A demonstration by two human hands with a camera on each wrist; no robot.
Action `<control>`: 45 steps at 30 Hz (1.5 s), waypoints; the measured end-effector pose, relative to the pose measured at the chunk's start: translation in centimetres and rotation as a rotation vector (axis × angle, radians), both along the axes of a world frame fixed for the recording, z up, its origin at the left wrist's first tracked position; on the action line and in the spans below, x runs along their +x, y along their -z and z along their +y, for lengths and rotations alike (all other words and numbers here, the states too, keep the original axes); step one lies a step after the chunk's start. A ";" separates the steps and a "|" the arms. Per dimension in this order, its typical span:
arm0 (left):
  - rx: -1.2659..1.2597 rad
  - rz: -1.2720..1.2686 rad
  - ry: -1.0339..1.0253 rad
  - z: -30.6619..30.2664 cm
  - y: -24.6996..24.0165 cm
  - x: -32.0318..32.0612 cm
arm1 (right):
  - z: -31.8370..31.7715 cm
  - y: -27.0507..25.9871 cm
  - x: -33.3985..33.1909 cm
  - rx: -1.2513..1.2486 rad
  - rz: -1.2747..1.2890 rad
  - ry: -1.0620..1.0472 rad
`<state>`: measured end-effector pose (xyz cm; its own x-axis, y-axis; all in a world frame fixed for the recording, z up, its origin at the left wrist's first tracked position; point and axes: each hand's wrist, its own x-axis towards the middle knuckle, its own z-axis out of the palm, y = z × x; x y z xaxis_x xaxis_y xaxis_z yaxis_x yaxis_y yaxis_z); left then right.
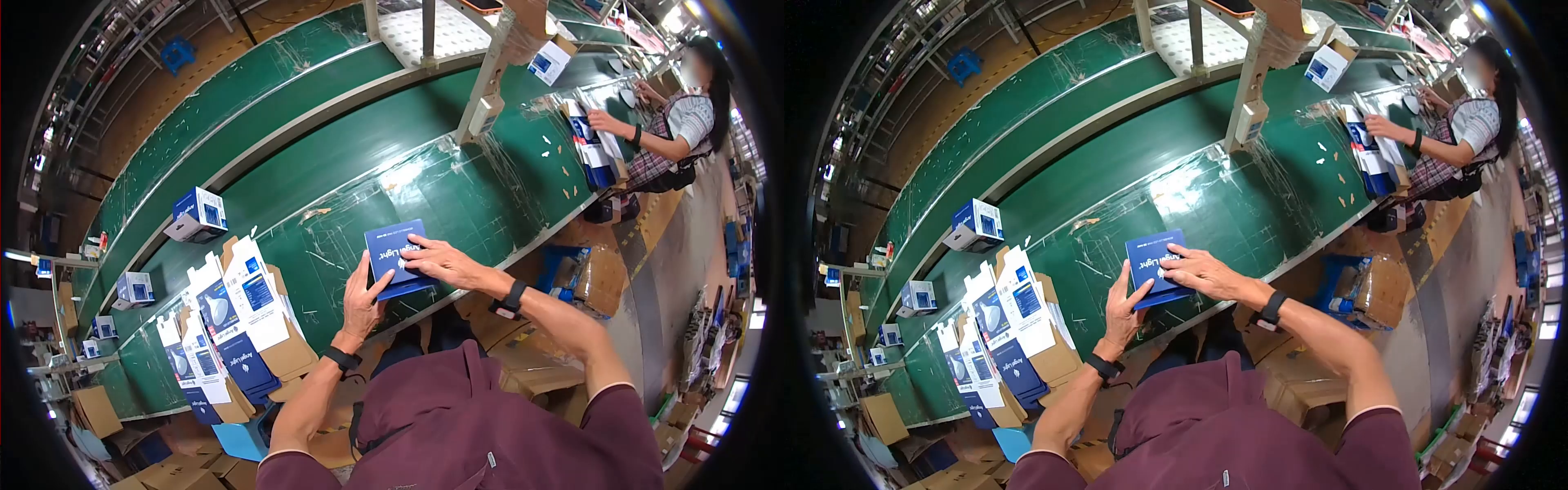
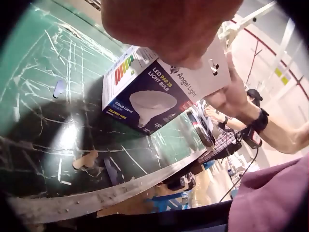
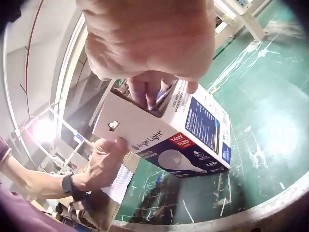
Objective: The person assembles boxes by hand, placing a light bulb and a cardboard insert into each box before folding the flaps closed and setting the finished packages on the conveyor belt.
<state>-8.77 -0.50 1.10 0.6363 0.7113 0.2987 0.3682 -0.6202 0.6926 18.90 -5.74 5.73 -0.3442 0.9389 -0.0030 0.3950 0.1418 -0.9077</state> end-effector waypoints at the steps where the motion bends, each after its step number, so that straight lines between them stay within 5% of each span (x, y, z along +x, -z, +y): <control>1: 0.033 0.051 0.029 0.2 -0.1 -0.5 | -0.9 -0.3 0.5 0.081 -0.137 -0.042; 4: -0.049 0.041 0.036 0.3 -0.3 -0.5 | -3.3 -0.8 1.3 0.290 -0.478 -0.118; 7: -0.209 -0.078 0.041 -0.2 -0.8 0.3 | -3.6 1.2 -0.1 0.321 -0.453 -0.020; 11: -0.463 -0.206 -0.064 -0.8 -1.9 1.1 | -3.5 2.8 -0.7 0.265 -0.267 0.089; 14: -0.803 -0.471 -0.289 -1.7 -0.9 2.7 | -2.4 2.1 -1.3 0.151 -0.061 0.479; 16: -0.885 -0.501 -0.385 -1.6 0.0 4.0 | -0.9 2.7 -3.1 -0.189 0.350 0.746; 17: -0.925 -0.517 -0.430 -1.2 0.3 4.4 | -0.5 4.3 -3.9 -0.310 0.539 0.797; 21: -1.116 -0.444 -0.332 0.8 -0.9 4.2 | -0.7 5.9 -4.6 -0.272 0.572 0.705; 22: -1.067 -0.401 -0.277 1.4 -1.6 4.4 | -0.9 6.4 -4.8 -0.252 0.532 0.700; 25: -0.334 -0.124 -0.499 2.3 0.7 7.1 | -0.7 9.1 -5.7 -0.273 0.675 0.694; 26: -0.342 -0.053 -0.551 2.2 0.6 8.4 | -0.9 10.1 -6.1 -0.293 0.767 0.702; 30: -0.426 0.068 -0.663 1.7 -1.5 9.4 | -1.3 8.1 -7.3 -0.204 0.410 0.763; 33: -0.250 0.133 -0.663 2.4 -1.9 10.0 | -0.6 7.4 -8.2 -0.189 0.414 0.821; 34: -0.458 0.130 -0.652 2.8 -3.7 10.3 | -0.5 7.7 -8.3 -0.167 0.435 0.832; 35: -0.259 0.247 -0.628 2.8 -3.5 10.2 | -0.4 8.1 -8.4 -0.165 0.431 0.841; 37: 0.138 0.477 -0.560 2.9 -2.4 10.5 | -0.8 8.2 -7.8 -0.221 0.543 0.814; 41: 0.074 0.612 -0.523 1.5 -3.9 13.4 | -3.0 7.4 -6.7 -0.644 1.163 0.829; 45: 0.083 0.606 -0.459 2.1 -3.6 13.4 | -3.6 9.8 -7.3 -0.676 1.002 0.849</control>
